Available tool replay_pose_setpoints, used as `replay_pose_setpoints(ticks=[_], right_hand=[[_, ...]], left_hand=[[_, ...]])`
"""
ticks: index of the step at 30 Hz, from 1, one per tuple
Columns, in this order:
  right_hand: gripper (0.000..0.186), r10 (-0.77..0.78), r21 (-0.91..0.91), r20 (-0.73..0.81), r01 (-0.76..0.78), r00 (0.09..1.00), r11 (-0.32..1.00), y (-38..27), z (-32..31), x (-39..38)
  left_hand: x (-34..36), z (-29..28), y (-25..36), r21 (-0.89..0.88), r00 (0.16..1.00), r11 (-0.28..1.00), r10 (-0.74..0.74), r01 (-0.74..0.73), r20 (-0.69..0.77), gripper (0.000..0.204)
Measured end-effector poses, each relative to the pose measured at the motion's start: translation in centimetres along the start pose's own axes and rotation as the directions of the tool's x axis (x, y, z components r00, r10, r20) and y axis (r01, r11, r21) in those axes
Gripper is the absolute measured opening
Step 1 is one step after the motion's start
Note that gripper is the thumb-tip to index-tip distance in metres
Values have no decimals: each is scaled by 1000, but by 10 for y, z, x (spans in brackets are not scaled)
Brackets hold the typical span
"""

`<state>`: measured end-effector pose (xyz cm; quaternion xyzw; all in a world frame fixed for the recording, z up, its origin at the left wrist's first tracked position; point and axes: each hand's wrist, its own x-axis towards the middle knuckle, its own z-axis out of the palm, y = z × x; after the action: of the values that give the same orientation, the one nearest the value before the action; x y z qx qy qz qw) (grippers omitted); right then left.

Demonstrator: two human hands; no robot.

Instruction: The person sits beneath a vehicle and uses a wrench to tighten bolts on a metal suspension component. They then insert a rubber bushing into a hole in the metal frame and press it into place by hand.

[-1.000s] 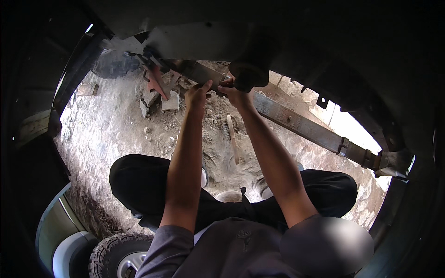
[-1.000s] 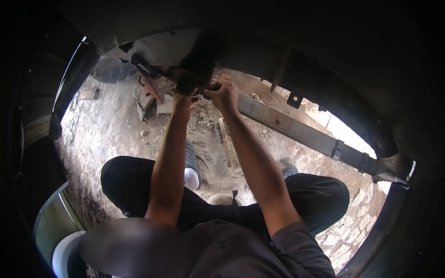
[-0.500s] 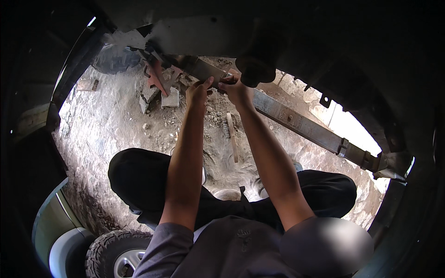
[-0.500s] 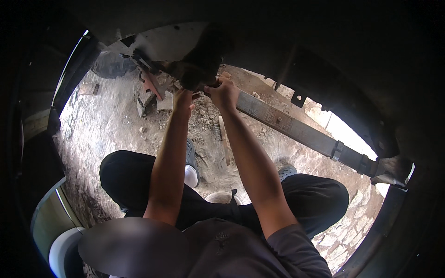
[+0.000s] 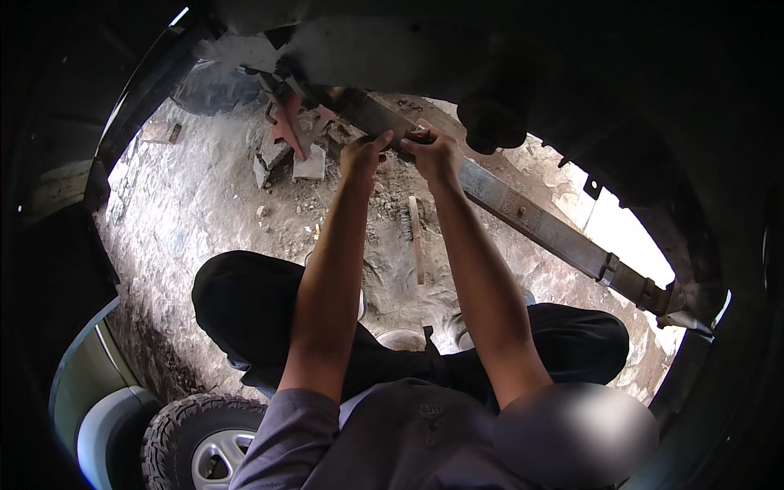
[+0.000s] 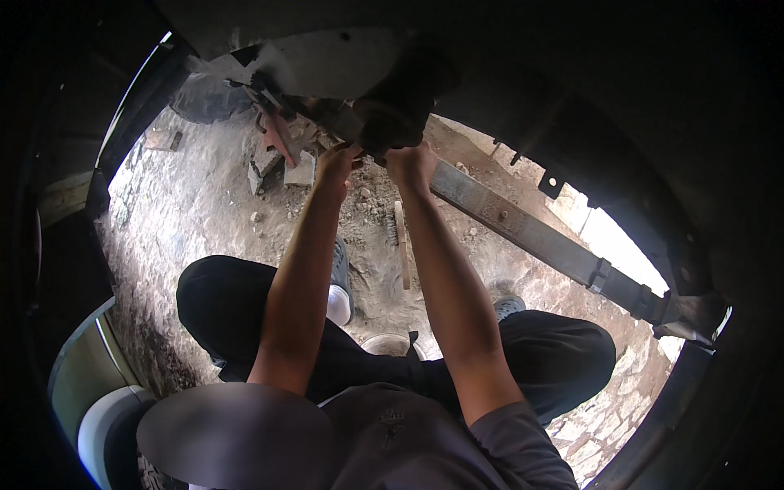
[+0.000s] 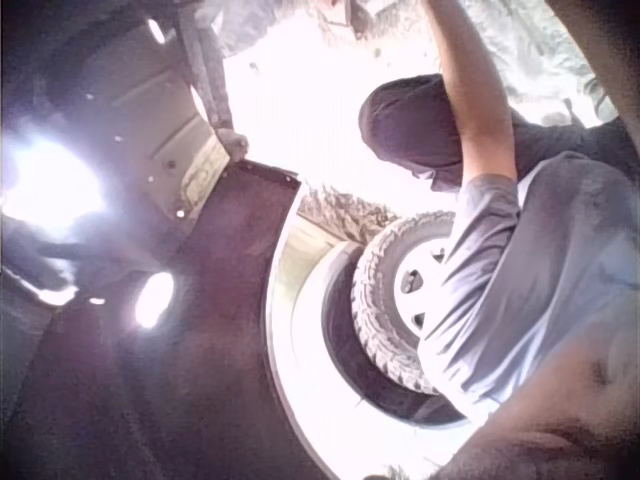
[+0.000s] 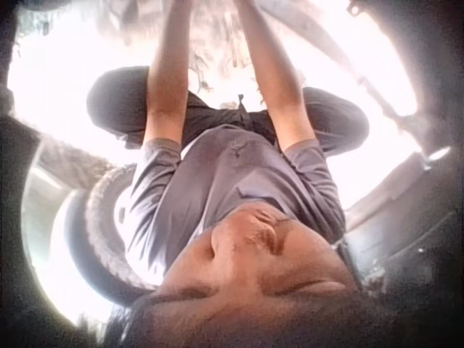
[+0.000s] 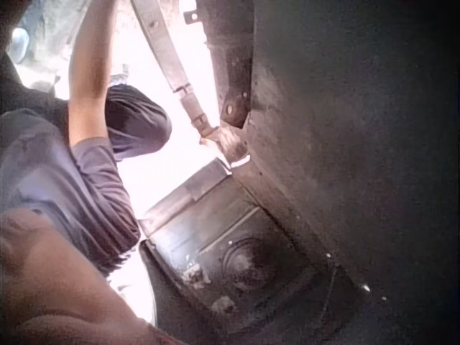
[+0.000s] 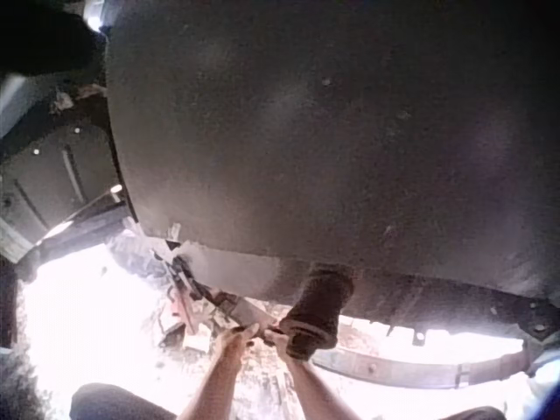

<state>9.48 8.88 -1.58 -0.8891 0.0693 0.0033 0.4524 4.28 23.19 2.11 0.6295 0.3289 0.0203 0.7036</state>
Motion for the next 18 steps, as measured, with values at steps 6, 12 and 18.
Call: replay_pose_setpoints(ticks=[6, 12, 18], right_hand=[[26, -70, 137, 164, 48, 984, 989, -7, -21, -22], [29, -28, 73, 23, 26, 999, 997, 4, -2, -8], [32, -43, 171, 214, 6, 976, 985, 8, -18, -13]], left_hand=[[23, -20, -26, -19, 999, 1000, -2, 3, 55, 32], [6, -3, -11, -78, 1000, 997, -29, 30, 11, 42], [-4, -8, -1, -115, 999, 992, -50, 48, -18, 40]])
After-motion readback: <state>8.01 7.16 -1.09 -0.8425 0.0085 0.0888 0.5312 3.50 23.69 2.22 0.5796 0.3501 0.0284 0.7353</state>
